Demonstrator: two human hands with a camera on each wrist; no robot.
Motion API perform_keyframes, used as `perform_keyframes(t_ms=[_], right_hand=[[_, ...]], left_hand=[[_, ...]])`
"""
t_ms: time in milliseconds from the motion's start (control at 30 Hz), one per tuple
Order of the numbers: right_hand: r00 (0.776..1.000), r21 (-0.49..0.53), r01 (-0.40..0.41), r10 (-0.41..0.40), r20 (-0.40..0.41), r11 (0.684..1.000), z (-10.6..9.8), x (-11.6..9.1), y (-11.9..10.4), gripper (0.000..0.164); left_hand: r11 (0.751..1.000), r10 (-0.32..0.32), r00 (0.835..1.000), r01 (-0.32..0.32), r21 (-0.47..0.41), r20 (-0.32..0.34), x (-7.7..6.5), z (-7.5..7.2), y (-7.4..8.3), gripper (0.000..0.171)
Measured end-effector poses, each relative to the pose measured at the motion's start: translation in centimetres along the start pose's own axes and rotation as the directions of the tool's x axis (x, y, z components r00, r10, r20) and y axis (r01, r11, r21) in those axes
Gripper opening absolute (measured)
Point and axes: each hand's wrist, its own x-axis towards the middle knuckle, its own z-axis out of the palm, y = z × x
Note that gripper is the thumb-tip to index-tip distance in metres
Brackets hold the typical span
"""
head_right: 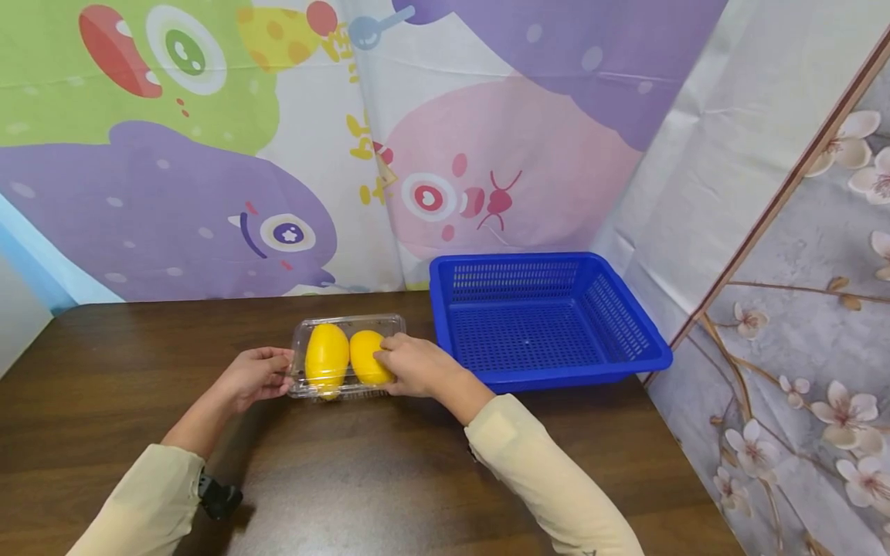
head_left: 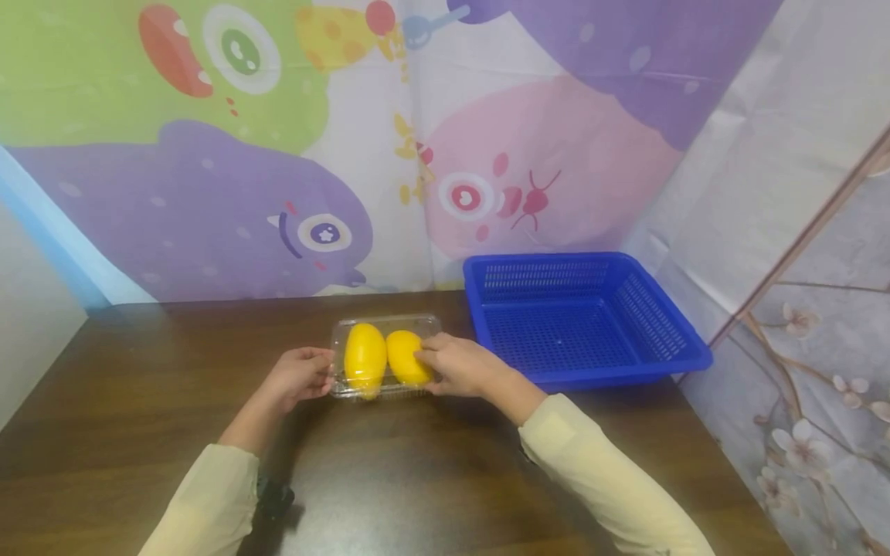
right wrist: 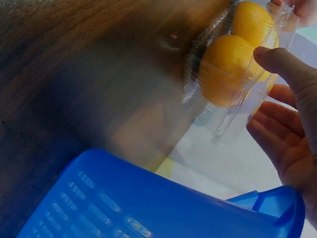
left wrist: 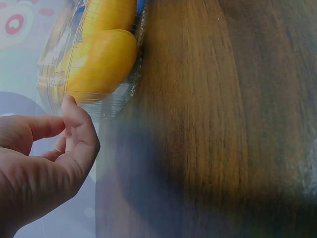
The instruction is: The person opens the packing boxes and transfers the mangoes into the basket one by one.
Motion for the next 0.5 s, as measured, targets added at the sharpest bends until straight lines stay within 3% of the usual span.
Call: perform_keyframes(t_ms=[167,333,500], right_hand=[[1.000,-0.036,0.018,-0.018,-0.011,0.999,0.1,0.0,-0.2,0.034],[0.993,-0.129,0.069,-0.081,-0.090,0.989,0.4,-0.1,-0.4,0.016],[0.973,-0.252,0.102,-0.150,-0.178,0.962,1.3,-0.2,-0.6,0.012]], left_hand=[[1.000,-0.002,1.000,0.002,0.003,-0.006,0.0,0.1,0.0,0.041],[1.000,-0.006,1.000,0.006,0.010,-0.014,0.0,0.1,0.1,0.041],[1.000,-0.001,1.000,0.001,0.019,-0.023,-0.1,0.1,0.2,0.041]])
